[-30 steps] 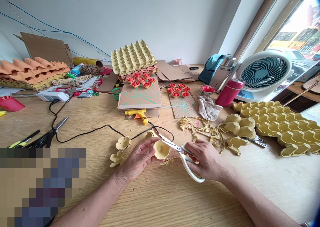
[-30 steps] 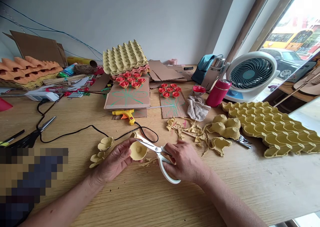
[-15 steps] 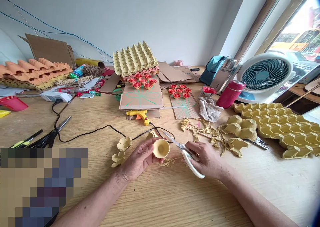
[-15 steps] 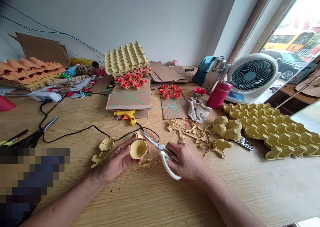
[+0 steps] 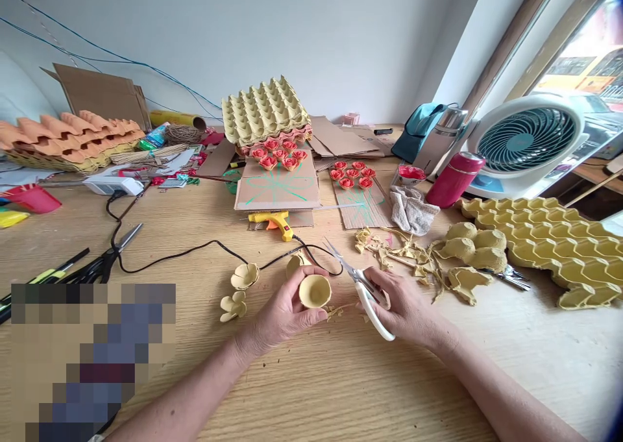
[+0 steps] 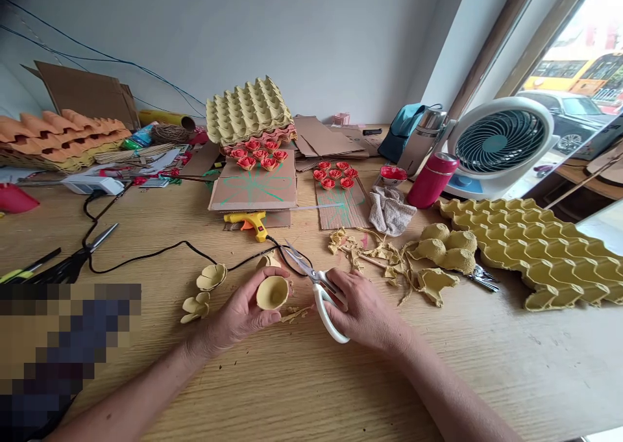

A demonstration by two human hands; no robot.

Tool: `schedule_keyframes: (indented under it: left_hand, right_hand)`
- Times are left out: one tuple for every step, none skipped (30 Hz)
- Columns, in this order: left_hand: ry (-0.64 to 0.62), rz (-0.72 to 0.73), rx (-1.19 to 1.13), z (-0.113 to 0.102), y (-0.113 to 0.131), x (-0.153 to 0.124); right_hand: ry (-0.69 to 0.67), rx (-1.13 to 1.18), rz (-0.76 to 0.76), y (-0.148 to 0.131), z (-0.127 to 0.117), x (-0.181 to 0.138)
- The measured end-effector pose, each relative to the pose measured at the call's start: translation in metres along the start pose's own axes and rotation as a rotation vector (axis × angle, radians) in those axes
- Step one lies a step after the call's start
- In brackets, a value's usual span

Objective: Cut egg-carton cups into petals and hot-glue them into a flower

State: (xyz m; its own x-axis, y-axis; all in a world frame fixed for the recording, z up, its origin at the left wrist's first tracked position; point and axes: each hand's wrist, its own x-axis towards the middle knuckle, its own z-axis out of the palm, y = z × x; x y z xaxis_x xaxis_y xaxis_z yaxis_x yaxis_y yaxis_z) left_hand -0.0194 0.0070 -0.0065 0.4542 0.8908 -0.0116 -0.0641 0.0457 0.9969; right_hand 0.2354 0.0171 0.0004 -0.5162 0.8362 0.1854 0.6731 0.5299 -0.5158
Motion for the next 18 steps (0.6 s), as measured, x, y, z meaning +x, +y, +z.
schedule_keyframes:
  left_hand:
    - [-0.001, 0.001, 0.0, 0.0005, 0.0, -0.0001]
    - [-0.004, -0.003, -0.002, 0.0008, -0.0003, -0.0002]
    - [-0.004, -0.007, -0.002, 0.0008, -0.0007, -0.0003]
    - [-0.005, -0.009, 0.003, 0.0007, -0.0014, -0.0002]
    - [-0.002, -0.004, 0.01, 0.0006, -0.0022, -0.0001]
    - [0.004, 0.006, 0.014, 0.0003, -0.0032, 0.0002]
    - [0.012, 0.018, 0.014, 0.0001, -0.0042, 0.0005]
    - [0.019, 0.028, 0.013, -0.0001, -0.0052, 0.0009]
    - [0.024, 0.036, 0.011, -0.0003, -0.0061, 0.0012]
    - [0.027, 0.039, 0.011, -0.0005, -0.0068, 0.0016]
    - [0.028, 0.04, 0.014, -0.0005, -0.0072, 0.0018]
    - [0.028, 0.039, 0.019, -0.0005, -0.0073, 0.0019]
    - [0.028, 0.038, 0.023, -0.0004, -0.0072, 0.0019]
    - [0.028, 0.035, 0.025, -0.0003, -0.0069, 0.0019]
    - [0.028, 0.034, 0.024, -0.0002, -0.0064, 0.0018]
    - [0.029, 0.04, 0.019, 0.0, -0.0058, 0.0018]
    - [0.033, 0.047, 0.013, 0.0, -0.0051, 0.0018]
    - [0.036, 0.05, 0.006, 0.0, -0.0044, 0.002]
  right_hand:
    - [0.005, 0.002, -0.001, 0.0002, 0.0, 0.0]
    - [0.007, 0.005, -0.001, 0.0004, 0.0, -0.0001]
    - [0.007, 0.008, 0.001, 0.0005, 0.0001, -0.0001]
    - [0.007, 0.011, 0.002, 0.0007, 0.0003, -0.0002]
    - [0.006, 0.013, 0.002, 0.0008, 0.0004, -0.0002]
    - [0.004, 0.012, 0.0, 0.0008, 0.0006, -0.0003]
    - [0.004, 0.012, -0.003, 0.0008, 0.0007, -0.0003]
    - [0.006, 0.011, -0.007, 0.0008, 0.0007, -0.0004]
    - [0.006, 0.011, -0.011, 0.0007, 0.0007, -0.0003]
    - [0.007, 0.015, -0.012, 0.0006, 0.0007, -0.0003]
    - [0.006, 0.022, -0.013, 0.0006, 0.0006, -0.0001]
    - [0.006, 0.031, -0.012, 0.0006, 0.0005, 0.0]
    - [0.01, 0.041, -0.009, 0.0006, 0.0004, 0.0002]
    - [0.014, 0.052, -0.006, 0.0005, 0.0003, 0.0004]
    - [0.018, 0.06, -0.004, 0.0004, 0.0001, 0.0006]
    - [0.023, 0.065, -0.004, 0.0003, -0.0001, 0.0006]
    - [0.025, 0.067, -0.007, 0.0, -0.0004, 0.0006]
    - [0.023, 0.066, -0.01, -0.0003, -0.0007, 0.0005]
